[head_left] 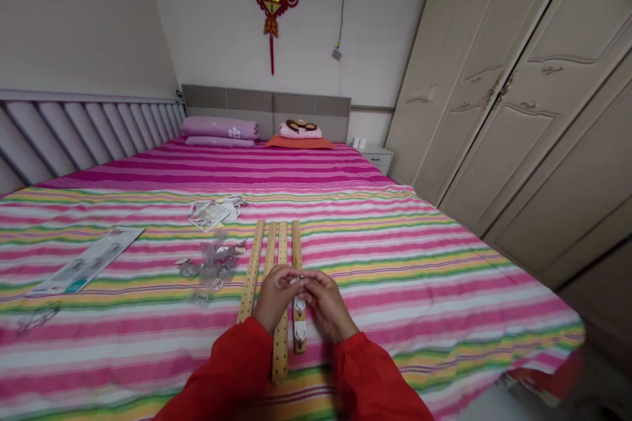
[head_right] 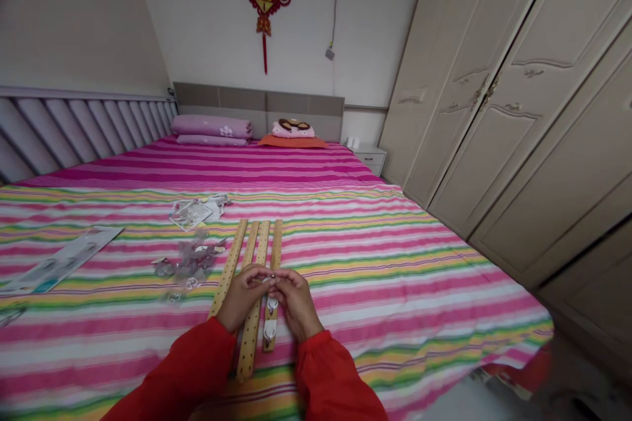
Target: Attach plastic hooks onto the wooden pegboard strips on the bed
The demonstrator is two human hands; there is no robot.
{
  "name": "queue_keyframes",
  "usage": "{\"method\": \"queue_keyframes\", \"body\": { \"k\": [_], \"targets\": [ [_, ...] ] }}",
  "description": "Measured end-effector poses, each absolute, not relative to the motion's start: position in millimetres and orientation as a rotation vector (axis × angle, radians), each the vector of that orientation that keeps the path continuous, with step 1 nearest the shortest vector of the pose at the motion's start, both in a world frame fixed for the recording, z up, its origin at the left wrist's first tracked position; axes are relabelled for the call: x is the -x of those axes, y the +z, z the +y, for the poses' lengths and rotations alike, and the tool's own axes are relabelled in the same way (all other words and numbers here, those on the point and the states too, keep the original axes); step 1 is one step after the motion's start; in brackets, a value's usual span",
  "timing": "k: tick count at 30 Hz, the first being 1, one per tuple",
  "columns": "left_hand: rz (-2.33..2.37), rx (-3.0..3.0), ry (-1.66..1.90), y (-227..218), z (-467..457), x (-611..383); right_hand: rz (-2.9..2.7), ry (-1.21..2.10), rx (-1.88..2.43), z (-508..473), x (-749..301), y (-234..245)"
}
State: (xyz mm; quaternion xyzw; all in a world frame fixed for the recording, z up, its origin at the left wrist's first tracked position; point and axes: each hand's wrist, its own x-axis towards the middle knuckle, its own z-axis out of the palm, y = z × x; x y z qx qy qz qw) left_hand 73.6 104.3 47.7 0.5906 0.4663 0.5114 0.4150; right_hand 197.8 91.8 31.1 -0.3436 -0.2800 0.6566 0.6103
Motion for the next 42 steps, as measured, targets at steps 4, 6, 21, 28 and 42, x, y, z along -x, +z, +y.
{"method": "queue_keyframes", "body": {
  "k": [4,6,21,28,42],
  "targets": [
    [1.098,-1.314,1.2,46.9,108.5,-73.5,-0.744,1.5,0.799,95.8,-200.1,27.7],
    [1.114,-1.257,1.182,47.3,109.8,-74.9,-0.842,1.458,0.812,98.0,-200.8,26.3],
    [1.162,-1.299,1.104,32.4,126.0,-68.1,-0.989,1.327,1.008,120.6,-211.4,23.2],
    [1.301,-1.497,1.09,18.1,123.0,-68.4,-1.147,1.24,1.07,137.1,-208.1,11.5],
    [1.283,-1.462,1.187,11.3,116.4,-64.6,-1.08,1.288,1.044,139.1,-208.8,11.1]
  ]
}}
